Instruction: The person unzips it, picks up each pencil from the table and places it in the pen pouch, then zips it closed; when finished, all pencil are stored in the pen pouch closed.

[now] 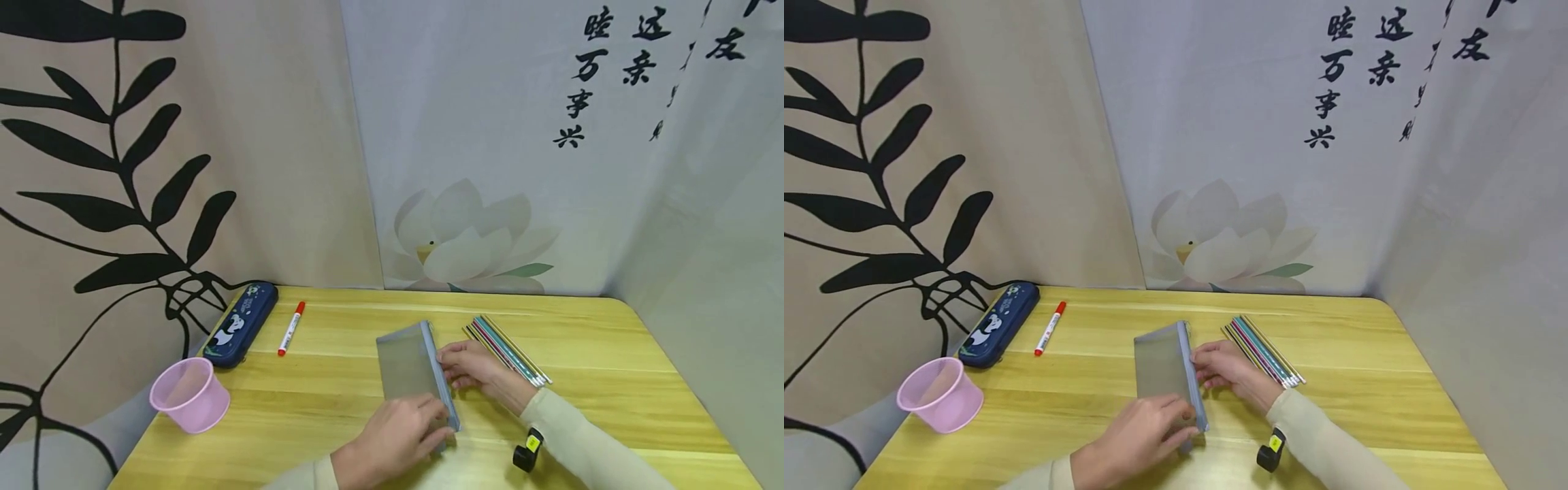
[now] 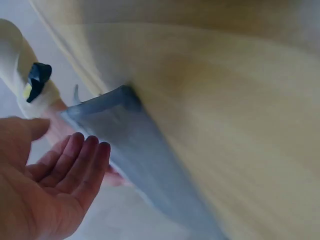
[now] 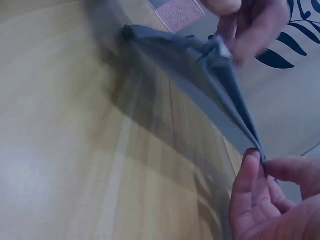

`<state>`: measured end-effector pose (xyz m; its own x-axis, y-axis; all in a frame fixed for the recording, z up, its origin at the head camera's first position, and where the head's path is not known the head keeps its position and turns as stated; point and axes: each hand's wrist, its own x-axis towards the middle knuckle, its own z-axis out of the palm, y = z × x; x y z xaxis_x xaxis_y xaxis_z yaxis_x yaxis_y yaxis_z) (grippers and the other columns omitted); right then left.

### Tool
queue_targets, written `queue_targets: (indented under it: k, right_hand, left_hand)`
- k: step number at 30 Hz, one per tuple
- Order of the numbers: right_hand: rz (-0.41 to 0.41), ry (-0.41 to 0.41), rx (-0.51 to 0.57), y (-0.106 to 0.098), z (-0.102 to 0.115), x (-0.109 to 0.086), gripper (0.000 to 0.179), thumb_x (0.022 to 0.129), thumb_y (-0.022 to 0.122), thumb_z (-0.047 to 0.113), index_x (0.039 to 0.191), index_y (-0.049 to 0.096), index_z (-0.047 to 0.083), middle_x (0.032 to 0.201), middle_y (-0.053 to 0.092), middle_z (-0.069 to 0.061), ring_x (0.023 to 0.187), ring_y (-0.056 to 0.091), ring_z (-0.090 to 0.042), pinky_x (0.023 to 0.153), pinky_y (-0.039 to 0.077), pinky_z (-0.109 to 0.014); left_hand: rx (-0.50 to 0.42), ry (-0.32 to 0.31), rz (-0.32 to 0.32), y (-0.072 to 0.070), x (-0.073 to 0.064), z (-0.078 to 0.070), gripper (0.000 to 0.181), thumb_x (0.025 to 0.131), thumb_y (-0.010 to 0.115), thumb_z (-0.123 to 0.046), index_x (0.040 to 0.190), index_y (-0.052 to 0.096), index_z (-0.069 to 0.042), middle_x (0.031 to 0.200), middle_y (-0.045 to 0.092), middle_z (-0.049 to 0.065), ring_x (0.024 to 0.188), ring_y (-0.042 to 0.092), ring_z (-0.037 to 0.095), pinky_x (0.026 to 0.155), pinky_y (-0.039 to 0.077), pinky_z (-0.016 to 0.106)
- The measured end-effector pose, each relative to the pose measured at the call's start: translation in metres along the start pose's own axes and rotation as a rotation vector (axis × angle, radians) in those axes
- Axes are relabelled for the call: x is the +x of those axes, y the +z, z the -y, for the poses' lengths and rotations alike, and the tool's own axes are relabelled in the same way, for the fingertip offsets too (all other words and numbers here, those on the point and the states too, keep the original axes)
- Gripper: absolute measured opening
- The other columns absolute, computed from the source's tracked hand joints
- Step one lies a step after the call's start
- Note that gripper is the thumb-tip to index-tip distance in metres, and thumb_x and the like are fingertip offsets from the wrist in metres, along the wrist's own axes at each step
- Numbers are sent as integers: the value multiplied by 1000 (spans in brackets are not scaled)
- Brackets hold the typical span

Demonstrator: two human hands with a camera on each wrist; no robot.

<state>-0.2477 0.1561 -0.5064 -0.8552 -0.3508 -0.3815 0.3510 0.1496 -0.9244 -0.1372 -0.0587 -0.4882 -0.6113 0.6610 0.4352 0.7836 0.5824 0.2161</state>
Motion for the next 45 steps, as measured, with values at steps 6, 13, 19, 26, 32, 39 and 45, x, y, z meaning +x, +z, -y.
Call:
queue_targets:
  k: [6,13,19,26,32,39,45]
  right_hand:
    - [5,-46,19,0,-1,-7,25,101,71,21,117,72,1,86,75,3,73,70,-9,61,61,-20]
    - [30,-78,58,11,-4,-14,24,100,73,23,114,72,4,90,74,2,78,71,-11,65,63,-22]
    - [16,-92,100,19,-7,-17,24,100,74,24,113,72,4,88,74,3,78,71,-11,67,63,-23]
    - [-3,-117,95,23,-9,-21,28,100,74,26,116,72,3,91,73,5,81,69,-9,70,64,-25]
    - [-2,-119,109,23,-11,-22,25,99,75,24,113,75,4,90,75,5,81,69,-9,69,63,-22]
    - [-18,-121,114,24,-13,-21,21,98,76,21,111,76,5,84,73,5,77,65,-8,65,59,-20]
    - [-45,-157,32,25,-14,-19,21,98,73,16,112,73,0,82,71,3,75,64,-10,63,57,-22]
  left_hand:
    - [-186,-236,35,2,5,14,28,102,71,-38,117,70,-14,110,76,-2,99,74,11,82,62,18]
    - [-241,-431,12,-2,18,30,42,96,76,-43,122,65,-12,108,72,4,94,70,18,74,58,21]
    - [-291,-564,57,-1,31,39,51,94,76,-50,123,65,-9,102,70,1,86,64,10,67,54,20]
    - [-397,-668,91,-2,43,43,59,89,82,-47,126,64,-5,99,71,1,82,63,8,65,56,23]
    - [-406,-669,110,0,45,44,55,88,85,-42,123,64,-5,98,72,1,82,64,9,66,57,25]
    - [-424,-632,110,2,45,48,37,91,78,-25,118,64,-5,95,74,1,82,66,9,67,58,24]
    - [-388,-588,134,-6,42,56,11,84,72,-9,94,67,-8,83,73,0,69,62,6,57,55,19]
